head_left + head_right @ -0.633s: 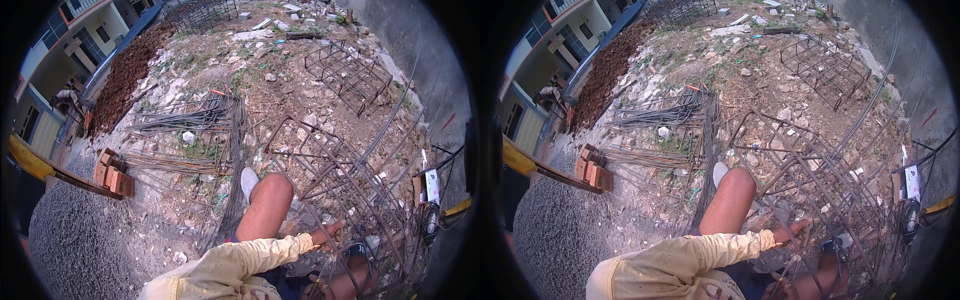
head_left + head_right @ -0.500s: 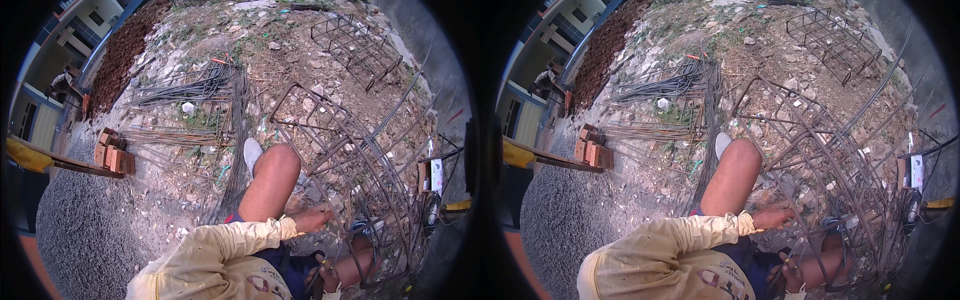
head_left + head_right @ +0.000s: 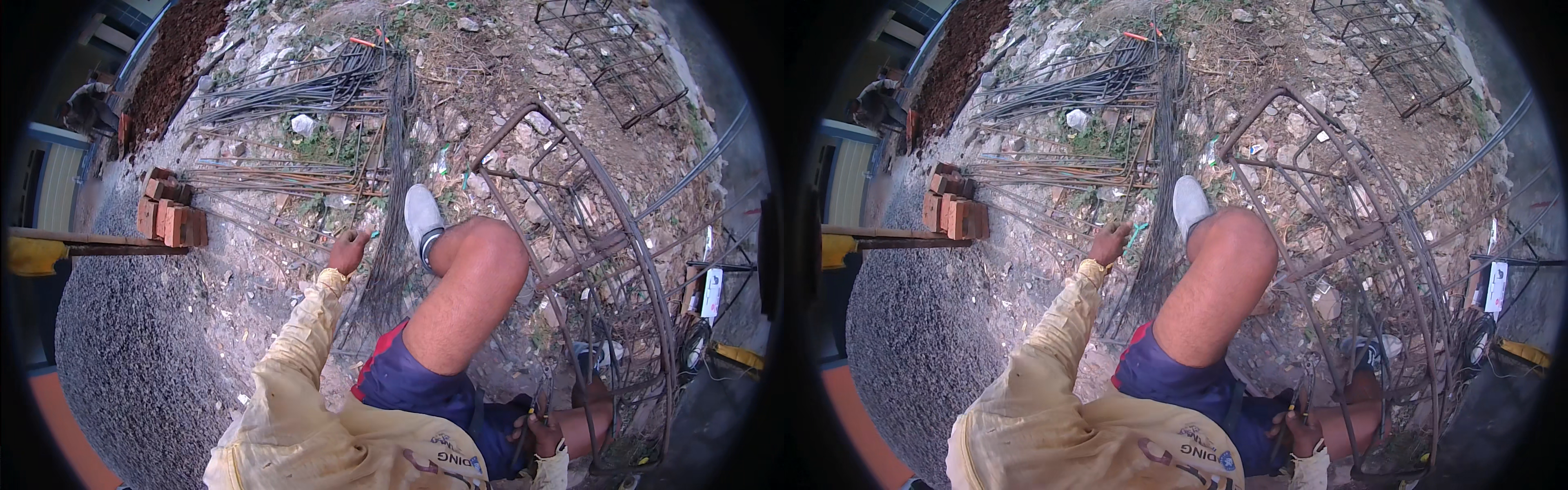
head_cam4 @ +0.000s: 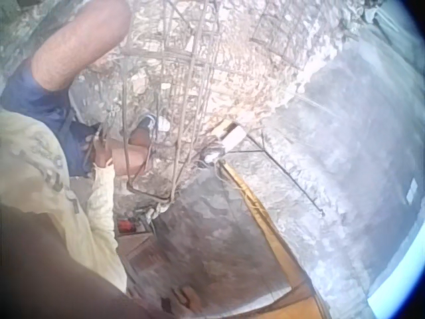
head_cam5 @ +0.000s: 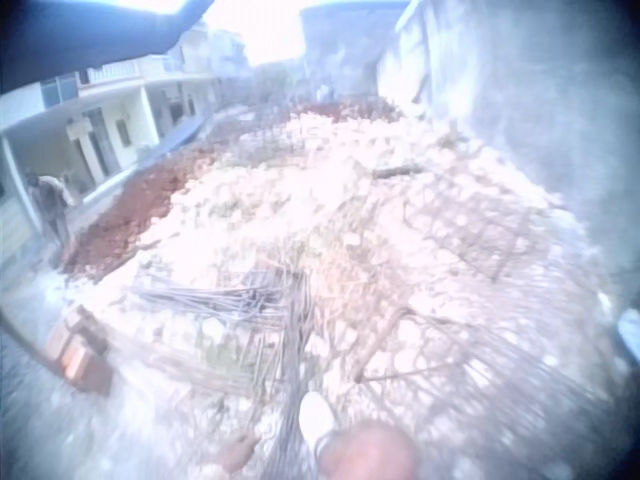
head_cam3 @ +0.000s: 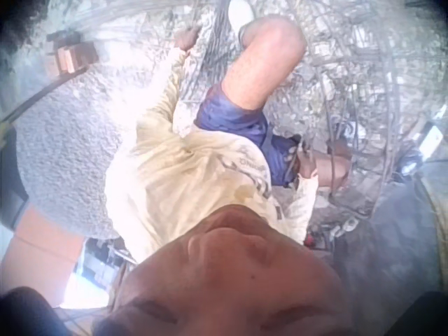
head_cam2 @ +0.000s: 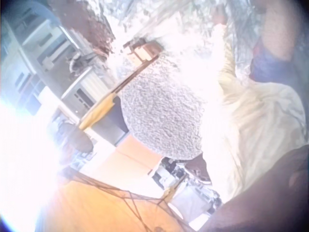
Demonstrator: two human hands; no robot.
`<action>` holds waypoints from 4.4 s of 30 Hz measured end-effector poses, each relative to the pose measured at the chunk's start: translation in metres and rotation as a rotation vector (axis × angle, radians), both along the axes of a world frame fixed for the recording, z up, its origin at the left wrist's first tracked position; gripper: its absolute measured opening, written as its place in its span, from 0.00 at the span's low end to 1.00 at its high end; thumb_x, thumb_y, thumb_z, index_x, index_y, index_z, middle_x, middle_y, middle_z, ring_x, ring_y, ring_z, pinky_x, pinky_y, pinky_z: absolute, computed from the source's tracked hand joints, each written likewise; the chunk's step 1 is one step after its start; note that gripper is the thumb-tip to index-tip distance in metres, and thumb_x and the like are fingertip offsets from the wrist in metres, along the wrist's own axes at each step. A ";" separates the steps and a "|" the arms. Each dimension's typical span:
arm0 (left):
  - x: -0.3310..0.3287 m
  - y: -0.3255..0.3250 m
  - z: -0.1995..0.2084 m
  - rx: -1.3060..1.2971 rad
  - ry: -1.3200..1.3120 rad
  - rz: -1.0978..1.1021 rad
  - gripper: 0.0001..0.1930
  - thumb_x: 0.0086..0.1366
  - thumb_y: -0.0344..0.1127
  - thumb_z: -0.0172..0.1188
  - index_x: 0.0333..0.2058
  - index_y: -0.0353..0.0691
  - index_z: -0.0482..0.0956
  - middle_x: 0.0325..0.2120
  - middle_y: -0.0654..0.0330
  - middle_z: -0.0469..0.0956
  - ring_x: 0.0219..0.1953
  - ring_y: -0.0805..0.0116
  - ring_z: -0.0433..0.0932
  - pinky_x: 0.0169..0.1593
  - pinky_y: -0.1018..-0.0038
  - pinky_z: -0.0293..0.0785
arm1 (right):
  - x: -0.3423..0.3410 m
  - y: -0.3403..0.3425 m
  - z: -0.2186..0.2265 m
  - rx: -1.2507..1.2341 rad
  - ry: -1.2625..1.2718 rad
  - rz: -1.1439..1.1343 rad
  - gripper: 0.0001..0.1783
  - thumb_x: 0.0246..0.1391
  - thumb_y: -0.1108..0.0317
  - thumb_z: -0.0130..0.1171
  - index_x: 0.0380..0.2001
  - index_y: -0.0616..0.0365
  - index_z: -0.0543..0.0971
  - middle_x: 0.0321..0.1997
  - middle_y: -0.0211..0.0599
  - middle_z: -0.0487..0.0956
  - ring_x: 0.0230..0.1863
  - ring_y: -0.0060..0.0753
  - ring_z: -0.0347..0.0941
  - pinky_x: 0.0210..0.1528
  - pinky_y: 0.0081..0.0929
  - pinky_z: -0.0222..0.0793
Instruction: The person sits on the ground and assembles a rectangular metal frame by hand, bending and fitting metal rods into place. The person adjusts the frame's shape and secures the joints, then lifts and repositions the completed frame.
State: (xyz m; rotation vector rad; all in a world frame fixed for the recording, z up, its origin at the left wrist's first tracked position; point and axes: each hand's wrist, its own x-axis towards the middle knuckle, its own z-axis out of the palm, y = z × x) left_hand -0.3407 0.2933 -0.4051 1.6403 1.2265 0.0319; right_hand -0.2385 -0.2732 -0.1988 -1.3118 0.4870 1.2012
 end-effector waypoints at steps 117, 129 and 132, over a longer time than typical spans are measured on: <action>0.130 -0.351 0.158 -0.738 -0.017 -1.096 0.16 0.66 0.42 0.55 0.48 0.41 0.74 0.43 0.56 0.77 0.37 0.70 0.79 0.39 0.77 0.76 | -0.041 0.051 -0.015 -0.524 -0.800 -0.048 0.10 0.59 0.67 0.51 0.39 0.64 0.69 0.29 0.40 0.75 0.28 0.35 0.74 0.31 0.32 0.71; 0.210 -0.380 0.049 -0.550 -0.404 -0.728 0.14 0.62 0.41 0.58 0.39 0.35 0.76 0.20 0.62 0.74 0.21 0.72 0.73 0.22 0.74 0.70 | 0.022 0.055 -0.151 0.164 -0.177 -1.030 0.12 0.54 0.70 0.59 0.41 0.60 0.71 0.36 0.37 0.76 0.23 0.28 0.70 0.18 0.28 0.69; 0.243 -0.378 0.071 -0.747 -0.298 -0.427 0.10 0.64 0.38 0.54 0.40 0.41 0.74 0.30 0.64 0.75 0.26 0.70 0.75 0.26 0.72 0.73 | 0.040 0.057 -0.174 0.287 -0.190 -1.083 0.12 0.54 0.69 0.59 0.41 0.60 0.72 0.36 0.37 0.76 0.24 0.28 0.70 0.19 0.28 0.70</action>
